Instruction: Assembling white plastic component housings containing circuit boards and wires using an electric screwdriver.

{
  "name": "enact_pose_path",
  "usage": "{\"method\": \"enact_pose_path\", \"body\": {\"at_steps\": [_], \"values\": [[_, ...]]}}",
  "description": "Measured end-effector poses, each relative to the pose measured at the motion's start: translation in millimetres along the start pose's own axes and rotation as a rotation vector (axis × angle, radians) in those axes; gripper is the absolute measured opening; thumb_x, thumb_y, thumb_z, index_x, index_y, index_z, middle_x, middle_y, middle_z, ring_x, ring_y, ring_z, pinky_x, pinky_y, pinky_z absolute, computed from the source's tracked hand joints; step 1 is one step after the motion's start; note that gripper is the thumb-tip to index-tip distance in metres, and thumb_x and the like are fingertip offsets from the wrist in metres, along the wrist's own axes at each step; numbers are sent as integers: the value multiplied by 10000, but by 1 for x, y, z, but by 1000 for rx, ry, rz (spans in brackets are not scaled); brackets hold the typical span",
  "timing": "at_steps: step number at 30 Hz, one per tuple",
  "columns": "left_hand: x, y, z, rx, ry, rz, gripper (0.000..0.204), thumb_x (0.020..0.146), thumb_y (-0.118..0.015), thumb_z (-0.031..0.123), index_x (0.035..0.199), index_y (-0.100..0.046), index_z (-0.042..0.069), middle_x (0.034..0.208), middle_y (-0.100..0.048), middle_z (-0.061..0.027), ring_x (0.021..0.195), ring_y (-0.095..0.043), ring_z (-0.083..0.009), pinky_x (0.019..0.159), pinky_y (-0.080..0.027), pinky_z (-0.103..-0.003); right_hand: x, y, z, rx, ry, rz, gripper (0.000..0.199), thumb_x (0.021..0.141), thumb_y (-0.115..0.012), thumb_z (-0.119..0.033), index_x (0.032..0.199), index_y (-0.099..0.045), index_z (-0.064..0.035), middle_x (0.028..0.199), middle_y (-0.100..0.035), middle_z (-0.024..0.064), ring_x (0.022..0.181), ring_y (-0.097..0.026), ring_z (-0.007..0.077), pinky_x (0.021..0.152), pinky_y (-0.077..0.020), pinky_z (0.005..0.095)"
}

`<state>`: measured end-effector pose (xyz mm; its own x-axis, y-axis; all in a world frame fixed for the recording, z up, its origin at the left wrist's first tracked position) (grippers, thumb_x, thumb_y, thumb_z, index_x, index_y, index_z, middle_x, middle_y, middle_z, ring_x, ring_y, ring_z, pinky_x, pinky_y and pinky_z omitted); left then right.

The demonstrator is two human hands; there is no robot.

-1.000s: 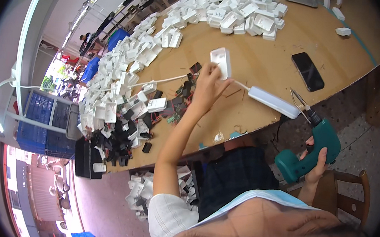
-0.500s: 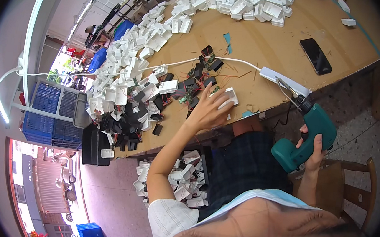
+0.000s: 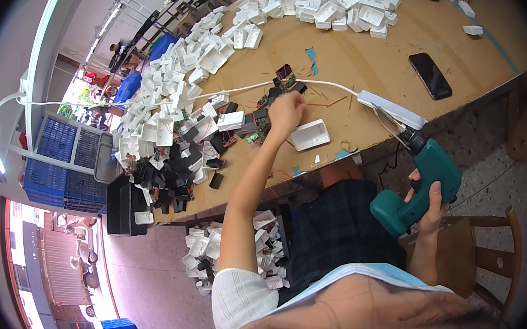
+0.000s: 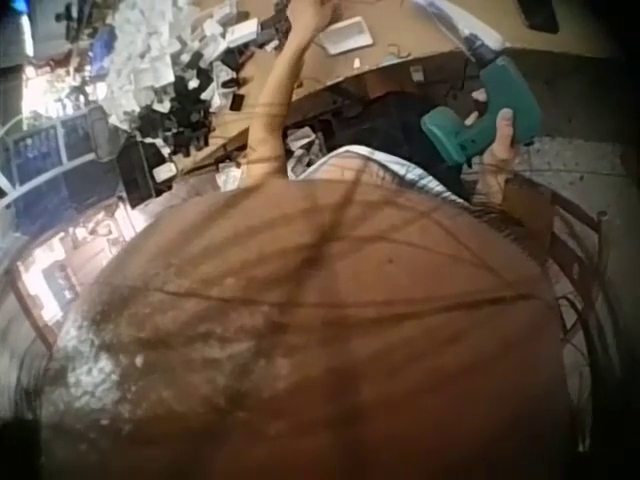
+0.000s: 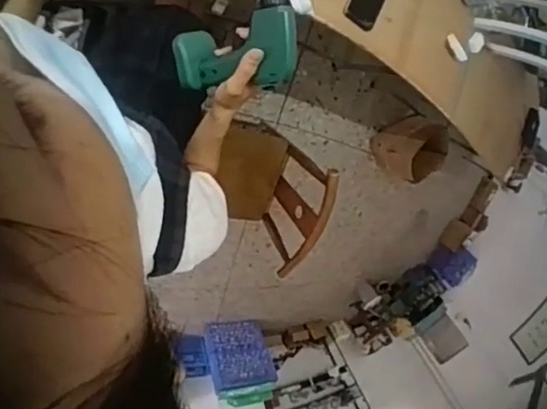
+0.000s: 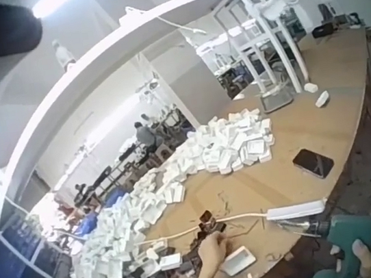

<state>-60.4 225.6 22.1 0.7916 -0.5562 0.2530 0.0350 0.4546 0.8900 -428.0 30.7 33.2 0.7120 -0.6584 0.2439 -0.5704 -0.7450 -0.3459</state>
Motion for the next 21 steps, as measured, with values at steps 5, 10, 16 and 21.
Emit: {"method": "enact_pose_path", "body": {"at_steps": [5,10,16,21], "values": [[-45,58,-23,-728,101,399,145,1019,-625,119,950,-621,-8,849,-695,-86,757,-691,-166,692,-554,-309,-5,0,13,-2,-67,27,460,1058,-474,-378,1210,-587,41,1054,-622,155,782,-615,165,572,-536,266],[-96,128,-65,-794,118,834,164,1048,-625,167,1000,-588,14,877,-643,-59,696,-648,-131,674,-549,-294,-9,-9,23,-4,-153,-37,452,1050,-496,-367,1248,-582,31,1056,-626,144,785,-618,161,577,-537,267],[-114,130,-41,-701,182,767,80,1024,-644,106,1035,-644,26,867,-647,-29,771,-602,-85,702,-492,-238,-14,-16,40,-27,-201,-80,441,1056,-497,-354,1263,-587,25,1070,-641,136,796,-625,147,581,-537,269],[-121,58,19,-386,-55,542,88,886,-757,40,941,-695,10,823,-656,-73,743,-634,-174,665,-496,-312,-23,-33,61,-81,-254,-135,387,1054,-538,-308,1253,-622,13,1054,-685,110,710,-642,137,581,-538,272]]}}
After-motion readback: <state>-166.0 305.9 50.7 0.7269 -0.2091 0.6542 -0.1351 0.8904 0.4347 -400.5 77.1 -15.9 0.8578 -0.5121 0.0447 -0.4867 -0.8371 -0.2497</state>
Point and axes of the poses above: each hand's wrist, its own x-axis towards the middle knuckle, its own y-axis out of the back of the hand, z = x × y, the point moved 8 cm from there along x, towards the middle knuckle
